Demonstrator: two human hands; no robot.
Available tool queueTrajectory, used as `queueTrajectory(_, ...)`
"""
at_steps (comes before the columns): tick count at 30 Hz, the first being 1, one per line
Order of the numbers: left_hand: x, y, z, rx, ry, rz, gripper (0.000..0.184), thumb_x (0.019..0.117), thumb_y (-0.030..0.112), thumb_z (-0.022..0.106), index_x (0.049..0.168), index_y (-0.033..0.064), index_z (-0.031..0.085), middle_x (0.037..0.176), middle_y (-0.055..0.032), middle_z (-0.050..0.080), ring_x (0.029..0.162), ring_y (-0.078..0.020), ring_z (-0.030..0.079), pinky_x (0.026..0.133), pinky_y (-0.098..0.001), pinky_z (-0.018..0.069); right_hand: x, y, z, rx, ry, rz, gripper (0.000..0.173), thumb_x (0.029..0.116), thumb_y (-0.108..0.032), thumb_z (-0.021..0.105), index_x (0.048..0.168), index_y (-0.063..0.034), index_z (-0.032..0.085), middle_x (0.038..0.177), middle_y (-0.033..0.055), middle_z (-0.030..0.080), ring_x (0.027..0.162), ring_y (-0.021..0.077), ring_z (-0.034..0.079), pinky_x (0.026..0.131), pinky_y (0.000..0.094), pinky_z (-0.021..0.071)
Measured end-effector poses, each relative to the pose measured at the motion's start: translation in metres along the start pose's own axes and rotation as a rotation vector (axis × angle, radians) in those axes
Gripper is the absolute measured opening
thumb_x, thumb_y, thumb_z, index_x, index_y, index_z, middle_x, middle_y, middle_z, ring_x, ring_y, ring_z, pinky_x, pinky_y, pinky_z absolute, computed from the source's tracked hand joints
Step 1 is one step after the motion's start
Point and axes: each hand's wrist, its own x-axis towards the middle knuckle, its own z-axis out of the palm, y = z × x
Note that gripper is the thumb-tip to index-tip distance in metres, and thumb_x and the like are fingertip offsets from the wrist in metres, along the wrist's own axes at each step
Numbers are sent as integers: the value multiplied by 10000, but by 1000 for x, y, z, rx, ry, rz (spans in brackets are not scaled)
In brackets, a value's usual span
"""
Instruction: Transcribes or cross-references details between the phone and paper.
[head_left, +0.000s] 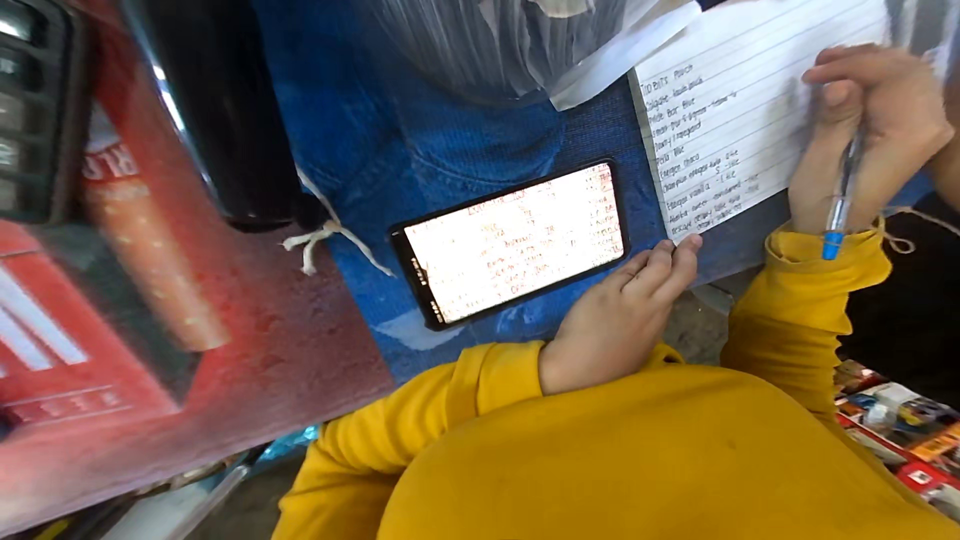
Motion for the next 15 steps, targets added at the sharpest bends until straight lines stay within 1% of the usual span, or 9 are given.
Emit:
queueTrajectory(3, 0, 1, 0, -16, -6, -11, 488, 990, -16, 506, 1474, -61, 461, 1470, -197, 551, 1296, -277, 604, 1046, -305, 468, -1, -3, 1, 9, 6, 13, 312, 1084, -86, 466, 1091, 107, 712, 1138, 276, 716, 1180, 331, 671, 1058, 362, 480)
queueTrajectory(7, 0, 1, -1, 52, -8, 14, 462, 982, -24, 510, 1442, -67, 495, 1465, -193, 554, 1293, -269, 605, 1051, -301, 465, -5, -5, 1, 27, 14, 14, 323, 1085, -88, 462, 1085, 126, 704, 1117, 283, 717, 1170, 331, 675, 1060, 356, 480)
queueTrajectory(9, -1, 0, 0, 77, 2, 24, 450, 978, -29, 512, 1427, -66, 511, 1465, -189, 554, 1293, -263, 605, 1053, -295, 464, -6, -2, 1, 5, 28, 28, 324, 1088, -87, 456, 1090, 120, 705, 1125, 276, 719, 1175, 336, 674, 1061, 363, 481)
queueTrajectory(12, -1, 0, -1, 134, -3, 41, 427, 979, -38, 501, 1404, -61, 539, 1470, -179, 551, 1302, -258, 597, 1056, -295, 460, -6, 9, -4, -73, 49, 106, 335, 1094, -89, 429, 1132, 106, 700, 1168, 273, 707, 1199, 350, 658, 1071, 388, 476)
queueTrajectory(15, 0, 1, -4, 102, -12, 29, 421, 972, -43, 515, 1390, -65, 550, 1459, -185, 559, 1293, -266, 604, 1053, -303, 466, -2, 8, -6, -147, 19, 262, 347, 1088, -72, 406, 1178, 98, 695, 1227, 263, 691, 1244, 328, 630, 1097, 351, 446)
